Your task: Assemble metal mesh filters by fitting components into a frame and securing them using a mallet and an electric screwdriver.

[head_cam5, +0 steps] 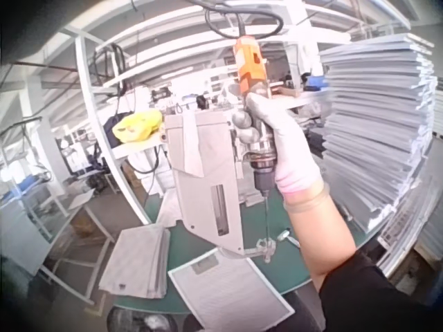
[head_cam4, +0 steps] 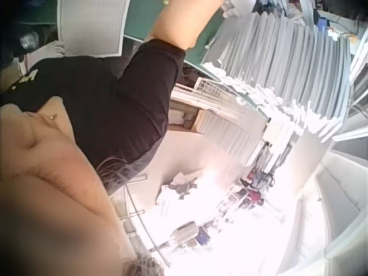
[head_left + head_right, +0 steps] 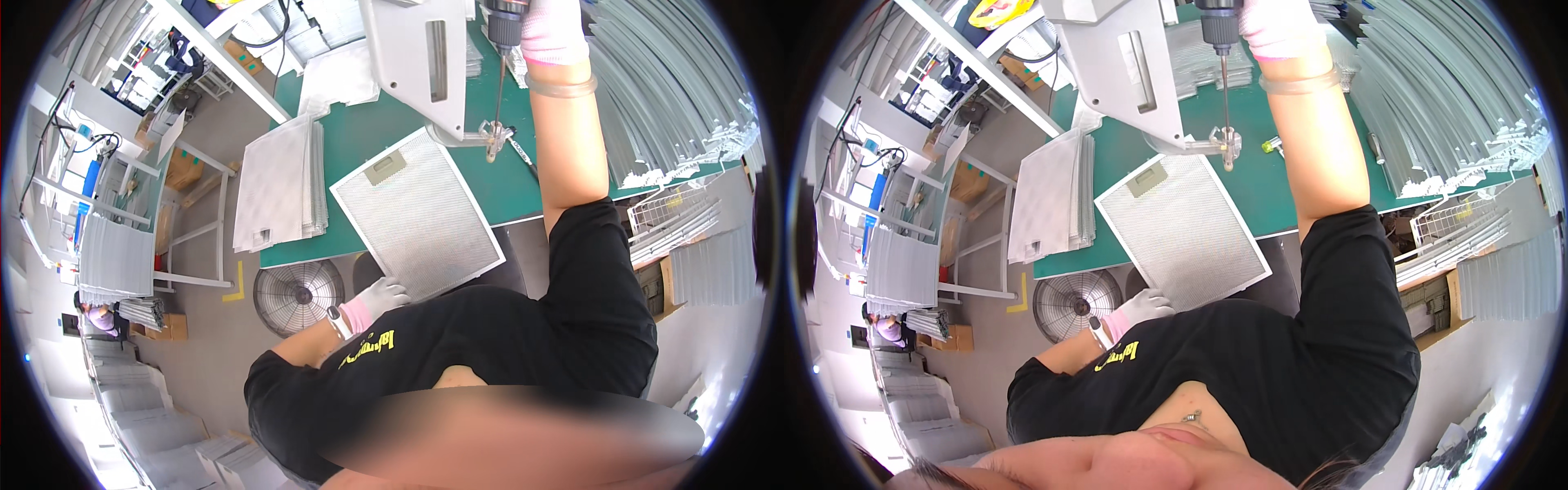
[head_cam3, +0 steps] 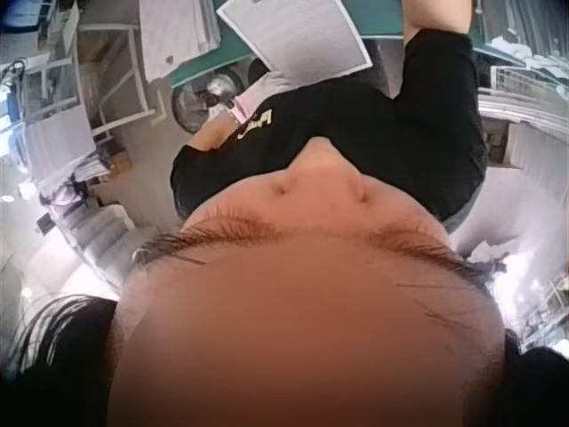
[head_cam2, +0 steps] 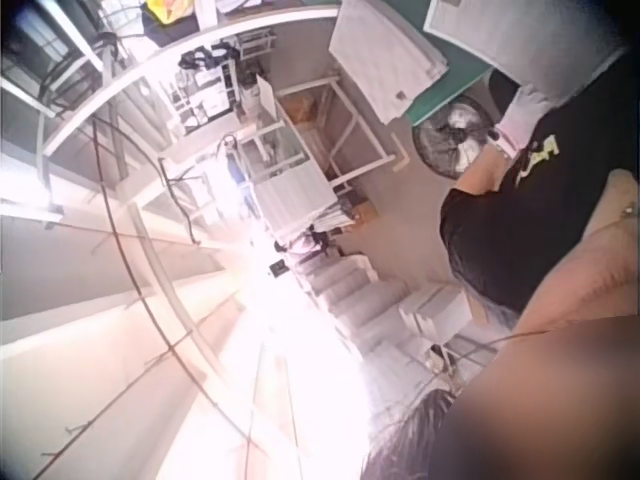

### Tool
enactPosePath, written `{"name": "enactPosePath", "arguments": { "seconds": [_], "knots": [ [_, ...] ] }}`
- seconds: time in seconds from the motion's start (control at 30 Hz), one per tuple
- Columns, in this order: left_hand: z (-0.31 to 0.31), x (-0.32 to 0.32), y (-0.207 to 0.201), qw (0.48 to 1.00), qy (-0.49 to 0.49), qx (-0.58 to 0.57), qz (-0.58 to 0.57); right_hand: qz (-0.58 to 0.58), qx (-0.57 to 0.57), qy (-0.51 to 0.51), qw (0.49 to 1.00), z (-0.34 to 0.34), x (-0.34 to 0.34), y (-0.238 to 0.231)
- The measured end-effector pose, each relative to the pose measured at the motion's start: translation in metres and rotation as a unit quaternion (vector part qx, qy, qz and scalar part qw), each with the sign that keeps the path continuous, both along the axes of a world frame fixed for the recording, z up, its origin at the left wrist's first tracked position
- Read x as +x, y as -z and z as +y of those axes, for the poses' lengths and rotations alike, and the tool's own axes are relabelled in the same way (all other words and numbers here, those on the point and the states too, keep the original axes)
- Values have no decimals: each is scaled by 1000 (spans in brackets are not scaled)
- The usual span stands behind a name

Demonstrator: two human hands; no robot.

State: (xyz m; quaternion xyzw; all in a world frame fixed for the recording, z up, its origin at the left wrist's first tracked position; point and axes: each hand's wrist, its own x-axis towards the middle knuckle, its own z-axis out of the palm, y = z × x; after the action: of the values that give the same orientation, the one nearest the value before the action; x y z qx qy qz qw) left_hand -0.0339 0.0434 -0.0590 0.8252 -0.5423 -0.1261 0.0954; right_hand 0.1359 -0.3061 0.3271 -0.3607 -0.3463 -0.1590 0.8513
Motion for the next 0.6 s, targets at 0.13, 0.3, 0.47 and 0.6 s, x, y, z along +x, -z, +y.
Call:
{"name": "enactPosePath", "arguments": {
  "seconds": [0.13,0.3,0.47,0.6],
  "knots": [
    [-35,46,-81,932,-166,-146,-287,58,109,18,992,19,14,14],
    [-71,132,-103,901,-403,-162,5,94,114,23,989,16,-16,12],
    [-111,119,-113,923,-307,-228,-32,120,38,8,992,26,-12,20],
    [-146,95,-147,932,-184,-303,-70,108,12,113,988,31,-14,17]
  ]
}}
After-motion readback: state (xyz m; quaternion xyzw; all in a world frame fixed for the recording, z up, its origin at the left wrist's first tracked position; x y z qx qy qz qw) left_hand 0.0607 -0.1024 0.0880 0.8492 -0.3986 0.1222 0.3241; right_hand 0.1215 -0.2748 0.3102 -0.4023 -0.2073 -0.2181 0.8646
